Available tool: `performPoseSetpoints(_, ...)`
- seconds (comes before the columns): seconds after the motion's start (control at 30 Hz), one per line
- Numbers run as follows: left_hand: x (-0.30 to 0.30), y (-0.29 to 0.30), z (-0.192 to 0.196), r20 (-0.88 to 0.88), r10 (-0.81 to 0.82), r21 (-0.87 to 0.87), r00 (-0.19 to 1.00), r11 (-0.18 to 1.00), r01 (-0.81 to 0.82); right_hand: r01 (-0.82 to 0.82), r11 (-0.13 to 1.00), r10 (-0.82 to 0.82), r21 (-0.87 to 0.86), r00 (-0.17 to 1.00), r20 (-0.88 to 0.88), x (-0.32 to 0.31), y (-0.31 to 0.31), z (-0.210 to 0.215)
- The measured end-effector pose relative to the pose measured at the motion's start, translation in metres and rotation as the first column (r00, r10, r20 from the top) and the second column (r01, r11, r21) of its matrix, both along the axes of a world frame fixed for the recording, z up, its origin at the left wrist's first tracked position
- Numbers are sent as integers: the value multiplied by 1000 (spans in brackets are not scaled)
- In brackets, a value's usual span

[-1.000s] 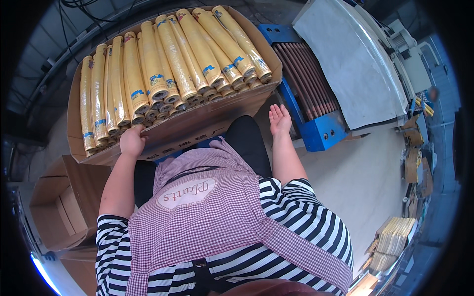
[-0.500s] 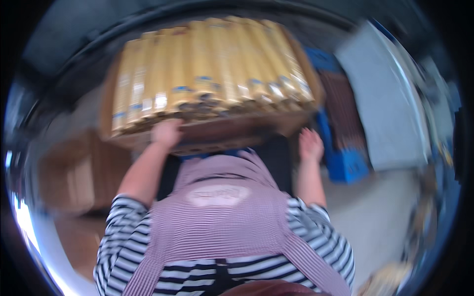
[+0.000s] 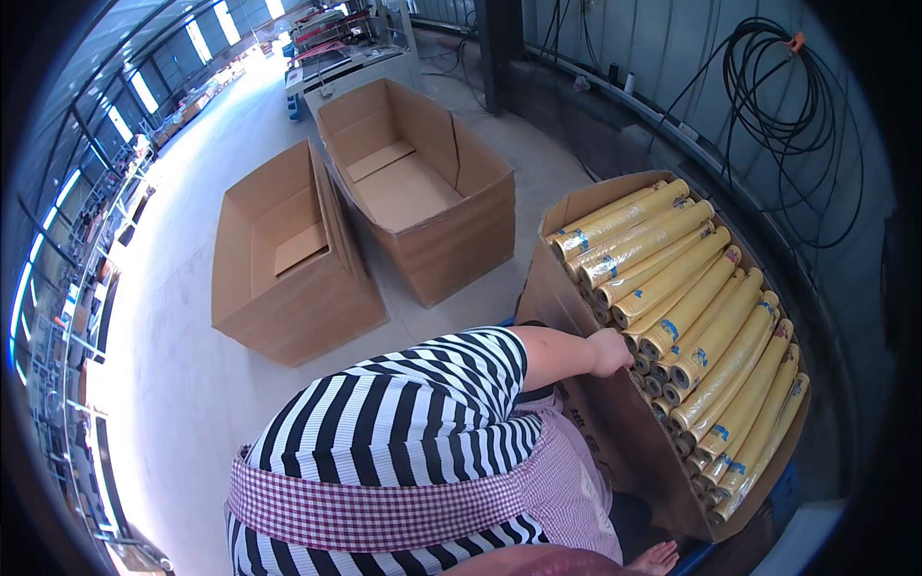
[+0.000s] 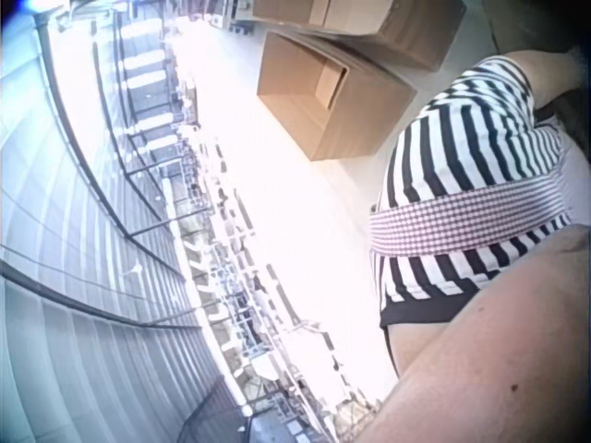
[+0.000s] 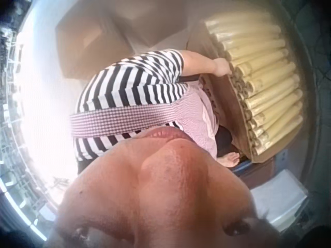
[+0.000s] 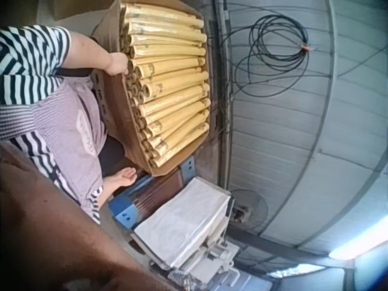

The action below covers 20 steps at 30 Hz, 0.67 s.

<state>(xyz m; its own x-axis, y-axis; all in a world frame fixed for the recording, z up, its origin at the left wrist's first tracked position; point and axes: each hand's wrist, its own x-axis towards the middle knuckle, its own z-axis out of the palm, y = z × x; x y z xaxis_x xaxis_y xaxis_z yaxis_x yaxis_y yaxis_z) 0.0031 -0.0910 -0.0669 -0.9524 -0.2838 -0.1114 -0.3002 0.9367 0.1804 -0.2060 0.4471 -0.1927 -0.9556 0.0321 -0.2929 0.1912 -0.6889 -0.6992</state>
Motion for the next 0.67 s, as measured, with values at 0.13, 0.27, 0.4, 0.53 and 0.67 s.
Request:
performPoseSetpoints(0.13,1,-2,-9,-86,-13,28,996,999,16,-35,996,40,-77,998,57,4,-7,14)
performPoseSetpoints(0.27,1,-2,-5,-67,-36,1,997,999,37,-117,978,121,-172,993,11,11,-8,17)
performPoseSetpoints(0.4,2,-3,-2,-97,-38,4,995,999,38,3,998,2,-57,995,96,30,-31,56)
performPoseSetpoints(0.53,1,-4,-7,-125,-38,4,991,999,39,17,997,-11,-73,997,81,31,-31,63)
performPoseSetpoints(0.67,0,-1,3,16,-7,21,1000,1000,6,50,998,-46,-26,990,131,32,-39,71)
